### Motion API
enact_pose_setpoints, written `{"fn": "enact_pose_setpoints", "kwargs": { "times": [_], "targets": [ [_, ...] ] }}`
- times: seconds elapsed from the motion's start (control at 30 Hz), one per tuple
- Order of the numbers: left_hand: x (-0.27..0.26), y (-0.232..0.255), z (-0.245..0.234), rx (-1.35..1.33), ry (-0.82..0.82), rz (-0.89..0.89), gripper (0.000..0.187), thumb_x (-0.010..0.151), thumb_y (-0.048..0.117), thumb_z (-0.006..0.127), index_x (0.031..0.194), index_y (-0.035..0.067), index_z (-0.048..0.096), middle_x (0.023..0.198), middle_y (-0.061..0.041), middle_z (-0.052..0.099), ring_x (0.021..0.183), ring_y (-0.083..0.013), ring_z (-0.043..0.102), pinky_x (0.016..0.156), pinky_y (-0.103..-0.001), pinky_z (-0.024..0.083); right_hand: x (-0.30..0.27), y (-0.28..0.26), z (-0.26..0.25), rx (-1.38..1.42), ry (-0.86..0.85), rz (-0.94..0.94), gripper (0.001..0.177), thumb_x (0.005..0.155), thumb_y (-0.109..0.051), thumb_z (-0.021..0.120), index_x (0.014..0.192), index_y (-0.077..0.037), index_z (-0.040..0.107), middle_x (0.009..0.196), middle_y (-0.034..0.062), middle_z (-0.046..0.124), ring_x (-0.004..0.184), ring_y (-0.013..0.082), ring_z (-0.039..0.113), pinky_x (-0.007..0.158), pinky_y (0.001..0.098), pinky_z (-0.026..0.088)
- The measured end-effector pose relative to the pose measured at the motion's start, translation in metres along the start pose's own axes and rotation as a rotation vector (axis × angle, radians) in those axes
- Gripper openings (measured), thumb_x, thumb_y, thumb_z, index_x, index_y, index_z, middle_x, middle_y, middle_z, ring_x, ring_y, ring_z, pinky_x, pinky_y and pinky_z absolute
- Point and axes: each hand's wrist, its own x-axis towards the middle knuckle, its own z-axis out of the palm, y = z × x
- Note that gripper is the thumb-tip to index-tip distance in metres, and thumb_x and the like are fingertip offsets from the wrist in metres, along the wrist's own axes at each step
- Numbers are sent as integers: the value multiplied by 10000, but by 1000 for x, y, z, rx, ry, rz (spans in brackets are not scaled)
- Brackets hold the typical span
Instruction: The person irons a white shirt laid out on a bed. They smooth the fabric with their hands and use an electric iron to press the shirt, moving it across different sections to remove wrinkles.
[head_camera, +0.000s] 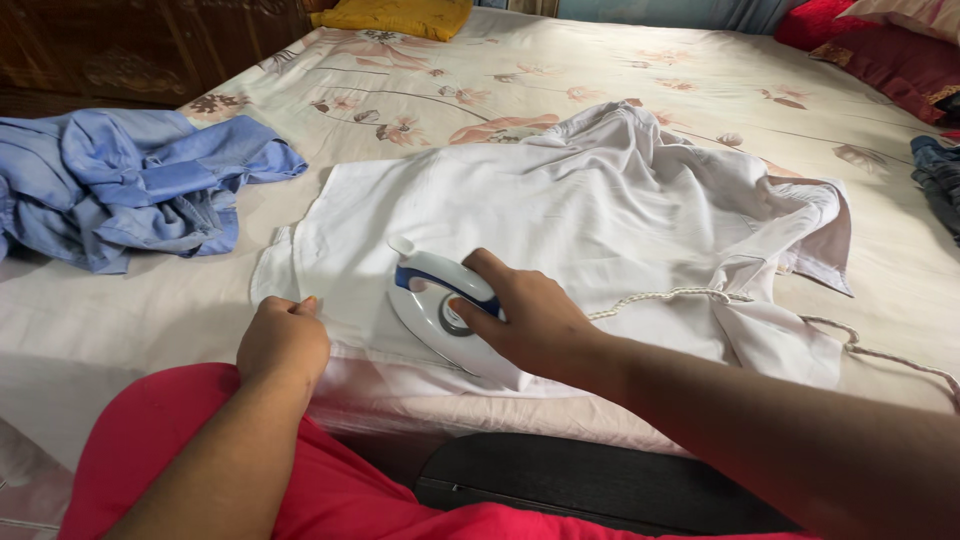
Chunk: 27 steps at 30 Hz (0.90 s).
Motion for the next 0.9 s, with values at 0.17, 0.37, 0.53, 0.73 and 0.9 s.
{"fn": "enact_pose_setpoints", "kwargs": {
  "times": [0.17,0.37,0.53,0.73,0.9],
  "targets": [
    [5,-5,4,61,25,30,373,1056,396,526,1179,64,646,1125,-205,721,1067,-401,679,920,-503,511,40,-20,16,-74,-39,-53,354,966,-379,599,1165,-94,531,815,170,740,762,351,739,694,482,545],
    [9,-8,5,101,-15,11,362,1045,367,528,1198,57,638,1116,-202,736,1019,-386,713,902,-488,539,79,-37,36,-101,-52,-76,392,952,-392,607,1185,-93,510,845,176,730,813,365,728,745,492,537],
    [10,-5,2,87,-62,-37,373,1046,350,518,1191,45,677,1097,-222,742,991,-396,729,867,-481,568,51,-38,43,-85,-41,-167,409,937,-387,633,1201,-97,515,865,184,734,857,382,715,764,499,532],
    [10,1,2,177,-89,-32,428,1054,349,520,1135,-28,706,1070,-272,753,1011,-412,738,861,-477,581,16,-55,58,-176,14,-80,364,963,-381,595,1199,-116,515,830,186,738,845,404,693,730,543,522],
    [14,-6,9,189,-50,-22,409,1054,329,506,1127,-34,677,1081,-279,734,1013,-424,715,852,-482,564,64,-68,68,-180,25,-20,345,985,-359,582,1190,-98,492,850,189,732,846,407,703,755,537,529]
  ]
}}
